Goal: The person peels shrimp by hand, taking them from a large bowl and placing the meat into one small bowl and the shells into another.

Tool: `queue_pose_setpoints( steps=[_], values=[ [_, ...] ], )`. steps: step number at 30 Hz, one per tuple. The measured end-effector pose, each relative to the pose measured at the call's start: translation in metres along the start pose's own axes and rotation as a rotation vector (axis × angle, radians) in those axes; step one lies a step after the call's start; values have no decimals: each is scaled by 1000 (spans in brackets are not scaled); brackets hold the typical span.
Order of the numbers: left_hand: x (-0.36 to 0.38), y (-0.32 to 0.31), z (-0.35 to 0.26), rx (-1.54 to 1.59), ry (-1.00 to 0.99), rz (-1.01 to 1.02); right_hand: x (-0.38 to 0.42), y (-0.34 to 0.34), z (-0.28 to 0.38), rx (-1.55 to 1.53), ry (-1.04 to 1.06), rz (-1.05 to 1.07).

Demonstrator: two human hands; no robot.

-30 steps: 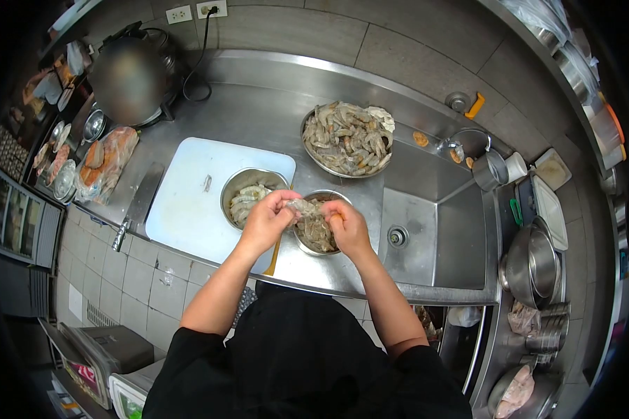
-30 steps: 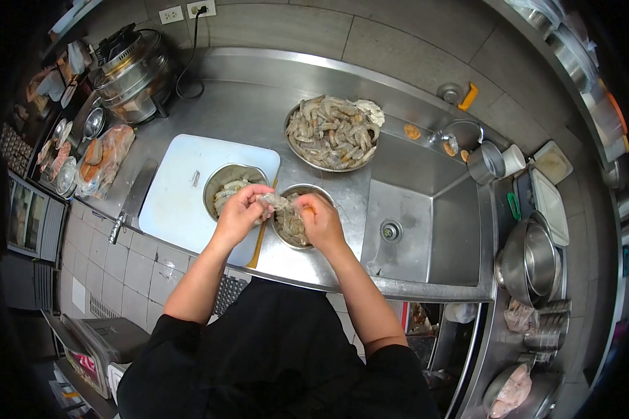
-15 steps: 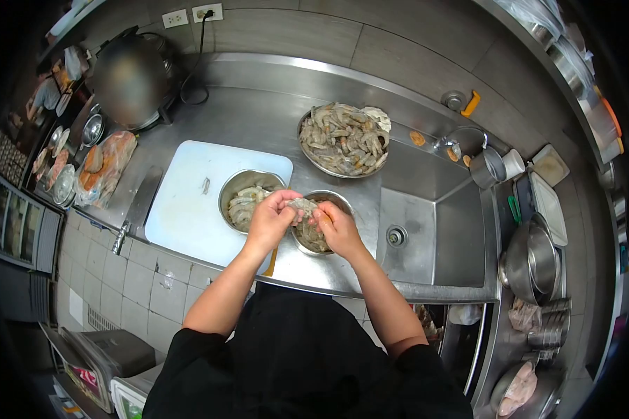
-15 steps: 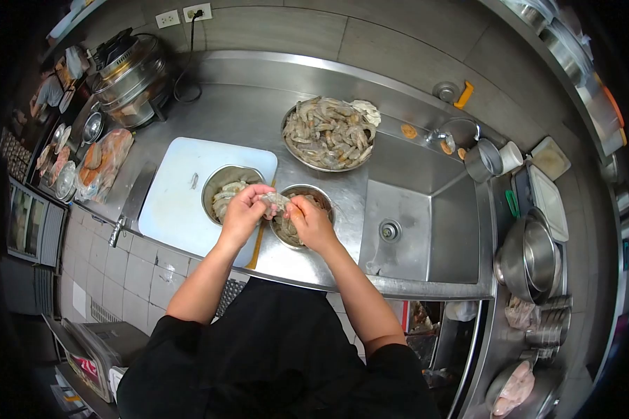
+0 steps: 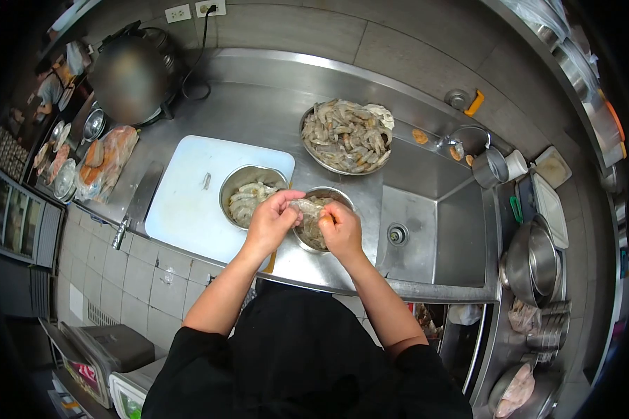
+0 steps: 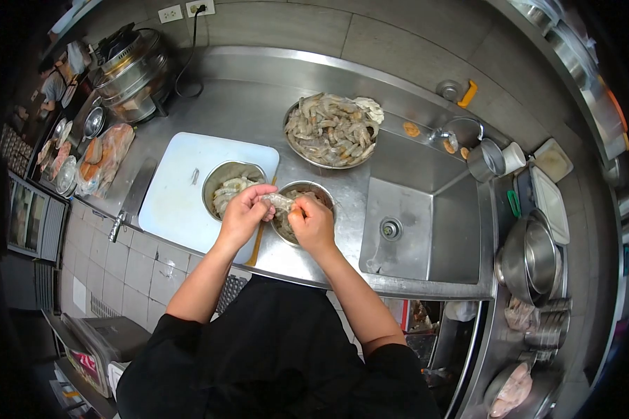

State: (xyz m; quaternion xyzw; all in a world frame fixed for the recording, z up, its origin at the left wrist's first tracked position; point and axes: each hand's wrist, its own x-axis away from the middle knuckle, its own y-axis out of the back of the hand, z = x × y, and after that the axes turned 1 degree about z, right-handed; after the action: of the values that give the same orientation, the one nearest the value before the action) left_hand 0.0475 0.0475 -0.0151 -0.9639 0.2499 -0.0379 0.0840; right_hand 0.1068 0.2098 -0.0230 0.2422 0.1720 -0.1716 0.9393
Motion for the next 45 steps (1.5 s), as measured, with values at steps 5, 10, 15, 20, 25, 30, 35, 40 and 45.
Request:
queue_pose_setpoints(
  steps=[5, 10, 15, 20, 25, 30, 35, 40, 45],
  values=[
    [-1, 27, -9, -64, -18, -102, 4, 9, -27, -232, -279, 66],
    [-3, 58, -24, -659, -247, -124, 2, 6, -27, 600, 30, 271],
    [-7, 72, -27, -865, -342, -329, -22, 22, -32, 496, -119, 216],
    [-6, 61, -28, -778, -345, -289, -102, 65, -114, 677, -50, -54],
    [-6, 48, -27, -765, -348, -231, -144, 73, -147, 988, -153, 234],
    [-6, 52, -31, -752, -324, -238, -154, 77, -146, 1096, -140, 391],
    [-14, 32, -30, -662, -312, -181, -133, 88, -97, 988, -53, 228],
    [-23, -21, -20, -542, -299, -46, -77, 53, -40, 751, -23, 70],
    [-26, -40, -4, -503, -341, -15, -25, 4, -6, 421, 42, -37]
  ],
)
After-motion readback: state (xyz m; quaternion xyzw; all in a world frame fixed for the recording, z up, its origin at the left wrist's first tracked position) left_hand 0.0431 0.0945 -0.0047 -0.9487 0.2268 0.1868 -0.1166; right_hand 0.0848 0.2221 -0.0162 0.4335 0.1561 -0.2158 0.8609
